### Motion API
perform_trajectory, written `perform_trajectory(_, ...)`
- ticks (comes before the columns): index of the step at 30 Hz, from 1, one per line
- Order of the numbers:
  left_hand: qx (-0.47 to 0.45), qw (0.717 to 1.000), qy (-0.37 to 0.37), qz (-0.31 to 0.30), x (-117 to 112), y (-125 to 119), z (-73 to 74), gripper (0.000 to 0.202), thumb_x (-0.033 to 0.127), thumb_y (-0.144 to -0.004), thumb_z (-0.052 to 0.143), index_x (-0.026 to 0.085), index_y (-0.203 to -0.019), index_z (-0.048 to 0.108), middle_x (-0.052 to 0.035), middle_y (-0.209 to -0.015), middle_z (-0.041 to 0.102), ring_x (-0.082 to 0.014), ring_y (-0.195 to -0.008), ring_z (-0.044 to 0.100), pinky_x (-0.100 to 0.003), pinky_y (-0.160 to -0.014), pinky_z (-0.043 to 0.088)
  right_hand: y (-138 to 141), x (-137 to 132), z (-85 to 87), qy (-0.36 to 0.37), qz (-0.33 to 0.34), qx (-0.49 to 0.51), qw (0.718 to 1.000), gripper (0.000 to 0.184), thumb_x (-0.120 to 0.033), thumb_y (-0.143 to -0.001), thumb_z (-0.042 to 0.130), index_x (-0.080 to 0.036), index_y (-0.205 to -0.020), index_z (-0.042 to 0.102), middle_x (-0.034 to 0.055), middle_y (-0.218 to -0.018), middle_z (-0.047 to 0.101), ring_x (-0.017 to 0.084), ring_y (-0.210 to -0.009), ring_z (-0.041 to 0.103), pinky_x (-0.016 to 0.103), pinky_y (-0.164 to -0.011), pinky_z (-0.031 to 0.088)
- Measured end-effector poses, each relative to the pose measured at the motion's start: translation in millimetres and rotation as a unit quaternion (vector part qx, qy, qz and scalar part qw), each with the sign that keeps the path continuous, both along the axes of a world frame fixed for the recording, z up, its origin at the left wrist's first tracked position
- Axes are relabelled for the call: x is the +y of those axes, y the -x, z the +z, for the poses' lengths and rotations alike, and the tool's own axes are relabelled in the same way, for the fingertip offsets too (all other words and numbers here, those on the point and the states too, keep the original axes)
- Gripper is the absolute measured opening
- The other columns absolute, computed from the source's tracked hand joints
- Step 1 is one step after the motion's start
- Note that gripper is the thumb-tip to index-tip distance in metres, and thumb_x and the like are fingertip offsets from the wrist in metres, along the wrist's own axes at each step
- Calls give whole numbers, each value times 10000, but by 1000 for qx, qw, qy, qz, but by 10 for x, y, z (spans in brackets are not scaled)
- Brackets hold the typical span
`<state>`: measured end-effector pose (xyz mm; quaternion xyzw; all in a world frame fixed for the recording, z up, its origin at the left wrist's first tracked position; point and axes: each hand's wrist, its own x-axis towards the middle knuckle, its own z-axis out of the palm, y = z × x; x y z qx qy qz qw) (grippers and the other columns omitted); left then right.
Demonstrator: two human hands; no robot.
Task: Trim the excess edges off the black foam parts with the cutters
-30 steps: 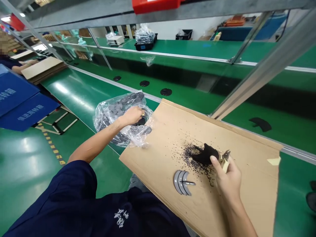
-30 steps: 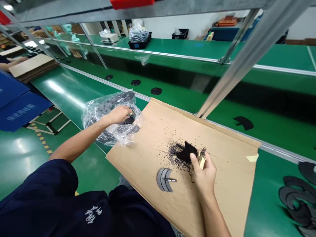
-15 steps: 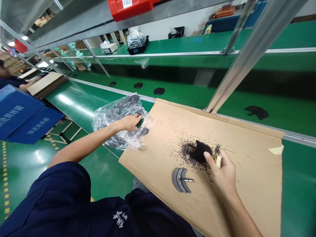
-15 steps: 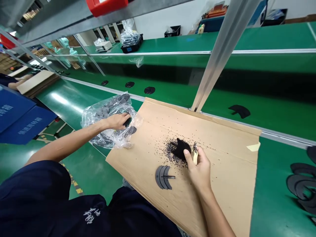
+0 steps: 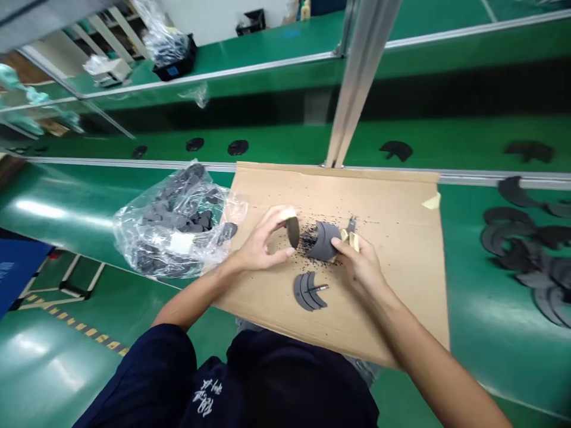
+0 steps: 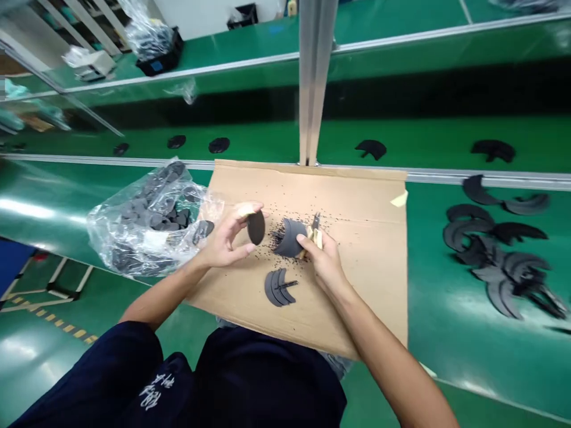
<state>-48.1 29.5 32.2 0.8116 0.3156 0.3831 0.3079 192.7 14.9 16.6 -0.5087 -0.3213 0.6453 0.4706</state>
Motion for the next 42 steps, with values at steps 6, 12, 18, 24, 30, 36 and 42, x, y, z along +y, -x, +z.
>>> perform_trajectory(6, -16, 996, -83, -11, 10, -460, -302, 470, 353, -944, 616, 242, -1371, 455, -192, -1531, 464, -325, -1428, 492, -575, -1141, 466, 28, -39, 53, 32, 7, 67, 997, 444, -434, -588, 895, -199, -826, 602, -21, -738, 607, 136, -624, 554, 280, -542, 481)
perform_trajectory(12, 1, 999, -49, -24, -17, -344, -332, 470, 309, -929, 638, 247, -1369, 486, -172, -1524, 491, -315, -1452, 481, -577, -1172, 451, -6, -66, 42, -9, -13, -27, 1000, 346, -389, -658, 827, -220, -769, 546, -44, -725, 537, 122, -664, 493, 267, -611, 456)
perform_trajectory(18, 27, 999, -6, -41, -18, -248, -309, 465, 307, -935, 653, 262, -1375, 509, -148, -1555, 485, -307, -1458, 493, -558, -1174, 473, -46, -67, 2, -13, -11, -78, 997, 305, -381, -685, 784, -221, -810, 556, -37, -757, 495, 120, -695, 450, 264, -643, 418)
perform_trajectory(24, 15, 996, -53, -69, -20, -252, -330, 485, 238, -913, 699, 199, -1368, 536, -200, -1535, 513, -302, -1449, 516, -517, -1161, 512, -65, -68, -22, -36, 40, -89, 995, 284, -387, -726, 761, -229, -888, 590, -33, -753, 540, 132, -685, 489, 279, -644, 452)
perform_trajectory(30, 32, 993, -93, -70, -8, -217, -321, 543, 216, -896, 726, 204, -1399, 522, -207, -1543, 507, -308, -1443, 524, -511, -1132, 544, -119, -60, -100, -96, 44, -103, 989, 193, -338, -773, 727, -236, -899, 623, -25, -814, 581, 135, -703, 502, 289, -677, 452)
perform_trajectory(36, 42, 989, -119, -76, -7, -201, -308, 591, 206, -896, 725, 234, -1435, 483, -186, -1544, 509, -299, -1409, 559, -500, -1066, 590, -143, -54, -52, -133, 47, -180, 973, 152, -295, -780, 685, -233, -897, 612, -29, -767, 542, 137, -676, 459, 296, -667, 430)
perform_trajectory(42, 28, 989, -134, -57, 35, -172, -286, 524, 248, -885, 742, 212, -1369, 545, -189, -1489, 553, -304, -1371, 587, -507, -1064, 586, -165, -40, -68, -139, 45, -203, 968, 155, -293, -786, 670, -229, -902, 590, -39, -746, 494, 127, -656, 426, 290, -661, 397)
